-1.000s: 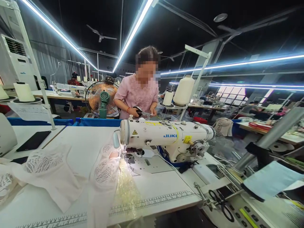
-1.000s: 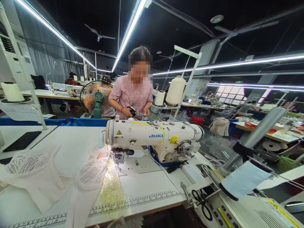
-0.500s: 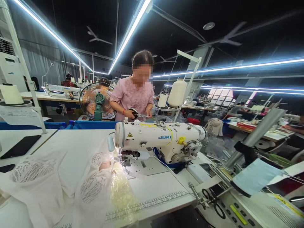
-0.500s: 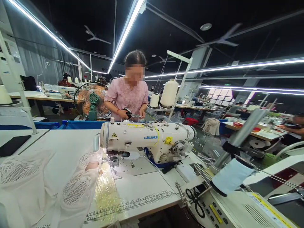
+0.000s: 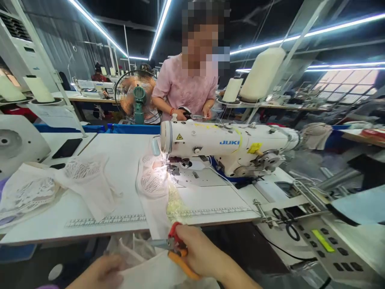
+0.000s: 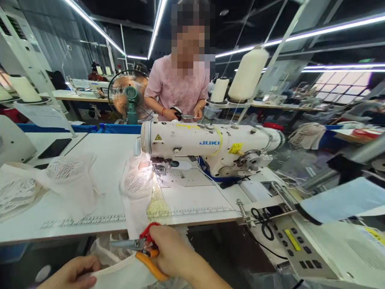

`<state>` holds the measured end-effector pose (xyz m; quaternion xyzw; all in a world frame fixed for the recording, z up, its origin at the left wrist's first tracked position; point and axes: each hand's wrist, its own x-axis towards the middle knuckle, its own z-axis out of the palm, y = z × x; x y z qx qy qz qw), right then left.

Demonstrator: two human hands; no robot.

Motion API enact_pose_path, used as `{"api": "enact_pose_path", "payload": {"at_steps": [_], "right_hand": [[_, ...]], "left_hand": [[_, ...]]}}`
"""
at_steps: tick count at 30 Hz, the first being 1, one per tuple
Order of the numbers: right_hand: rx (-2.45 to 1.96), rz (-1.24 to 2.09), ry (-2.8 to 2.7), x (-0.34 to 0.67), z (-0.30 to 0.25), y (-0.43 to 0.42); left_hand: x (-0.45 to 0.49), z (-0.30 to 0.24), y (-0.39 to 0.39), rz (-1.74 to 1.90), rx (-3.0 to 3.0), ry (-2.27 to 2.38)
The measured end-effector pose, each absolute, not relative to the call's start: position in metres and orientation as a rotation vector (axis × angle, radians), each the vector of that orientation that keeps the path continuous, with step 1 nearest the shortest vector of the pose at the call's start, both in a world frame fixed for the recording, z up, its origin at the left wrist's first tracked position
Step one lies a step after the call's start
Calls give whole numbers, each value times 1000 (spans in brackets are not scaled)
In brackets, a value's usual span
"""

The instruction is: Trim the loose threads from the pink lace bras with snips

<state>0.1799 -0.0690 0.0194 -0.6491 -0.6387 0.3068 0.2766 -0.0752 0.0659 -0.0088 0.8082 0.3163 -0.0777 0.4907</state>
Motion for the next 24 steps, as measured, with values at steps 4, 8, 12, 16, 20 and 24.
{"api": "enact_pose_path", "payload": {"at_steps": [4, 8, 12, 16, 20, 24], "right_hand": [[-1648, 997, -1650, 177, 24, -72], [-1559, 1159, -1608, 175, 29, -69], [-1569, 1257, -1561, 168, 35, -66], [-1597, 1331, -1555, 166, 37, -60], [-1617, 1133, -1821, 174, 42, -46], [-1617, 1029, -2073, 182, 52, -28]], "left_hand": [[-73, 10, 42, -101, 2168, 691], [-49, 27, 21, 23, 2219, 508], [-31, 26, 7, 242, 2068, 491], [-23, 19, 7, 313, 1797, 598], [-20, 15, 13, 326, 1602, 581], [-24, 10, 20, 303, 1354, 611]]}}
